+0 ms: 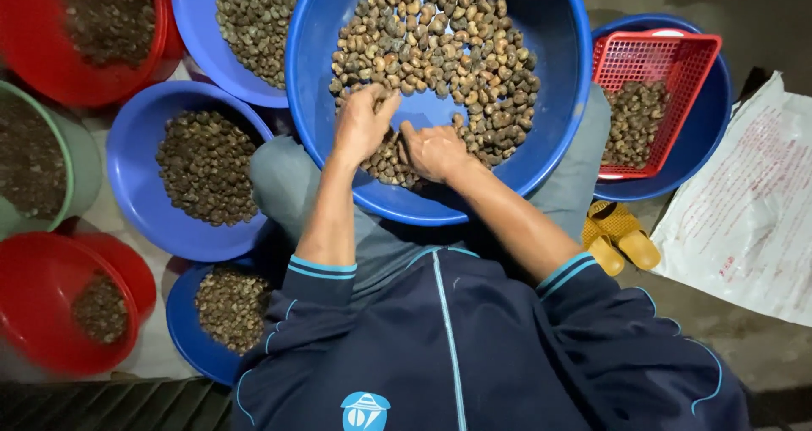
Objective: The person sits on the floor and sorts nuts by hand from a large blue basin into a red basket. They repeatedly scoop nuts with both hands, sift through them, and transfer selected portions into the basket.
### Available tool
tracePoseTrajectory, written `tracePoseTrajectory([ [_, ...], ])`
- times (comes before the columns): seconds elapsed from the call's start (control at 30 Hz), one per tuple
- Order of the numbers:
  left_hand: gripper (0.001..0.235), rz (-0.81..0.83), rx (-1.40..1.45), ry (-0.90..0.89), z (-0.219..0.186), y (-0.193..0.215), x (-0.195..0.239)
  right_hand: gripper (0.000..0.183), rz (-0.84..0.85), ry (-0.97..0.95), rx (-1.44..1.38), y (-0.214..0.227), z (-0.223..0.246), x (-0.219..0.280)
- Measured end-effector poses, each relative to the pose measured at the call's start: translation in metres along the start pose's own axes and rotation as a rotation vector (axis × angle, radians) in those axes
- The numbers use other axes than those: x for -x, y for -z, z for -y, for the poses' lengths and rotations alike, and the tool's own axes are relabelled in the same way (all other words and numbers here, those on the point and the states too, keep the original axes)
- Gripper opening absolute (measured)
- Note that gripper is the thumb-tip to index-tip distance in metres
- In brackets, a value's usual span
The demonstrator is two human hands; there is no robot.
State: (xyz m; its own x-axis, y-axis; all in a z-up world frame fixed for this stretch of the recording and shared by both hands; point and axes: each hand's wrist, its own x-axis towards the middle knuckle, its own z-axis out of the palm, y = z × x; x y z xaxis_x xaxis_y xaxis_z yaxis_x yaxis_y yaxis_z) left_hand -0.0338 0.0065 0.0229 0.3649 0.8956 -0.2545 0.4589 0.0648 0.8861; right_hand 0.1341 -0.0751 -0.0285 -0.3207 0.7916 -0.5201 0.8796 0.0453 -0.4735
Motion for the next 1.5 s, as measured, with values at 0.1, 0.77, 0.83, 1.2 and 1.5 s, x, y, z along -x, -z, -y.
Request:
tracePoseTrajectory([
  [0.1,0.039,0.116,-0.434,0.032,-0.001,0.008,0.011,0.036,-0.043,-0.002,0.095,-0.004,-0.001,-0.003],
  [0.77,0.036,0.353,-0.894,0.146,0.008,-0.028,0.004,0.04,-0.423,0.059,-1.868,0.09,0.005,0.031],
  [0.83,0.037,0.342,-0.9,0.119,0.013,-0.031,0.0,0.038,-0.436,-0.031,-1.83,0.092,0.009,0.034],
  [1.2,0.023,0.021,-0.317,0.212,-0.016,-0.003,-0.008,0.039,-0.43,-0.195,-0.867,0.053,0.005,0.017],
  [1.5,0.022,0.085,1.013,0.022,-0.049,0.024,0.008,0.039,0.031,-0.02,-0.032,0.027,0.031,0.008],
])
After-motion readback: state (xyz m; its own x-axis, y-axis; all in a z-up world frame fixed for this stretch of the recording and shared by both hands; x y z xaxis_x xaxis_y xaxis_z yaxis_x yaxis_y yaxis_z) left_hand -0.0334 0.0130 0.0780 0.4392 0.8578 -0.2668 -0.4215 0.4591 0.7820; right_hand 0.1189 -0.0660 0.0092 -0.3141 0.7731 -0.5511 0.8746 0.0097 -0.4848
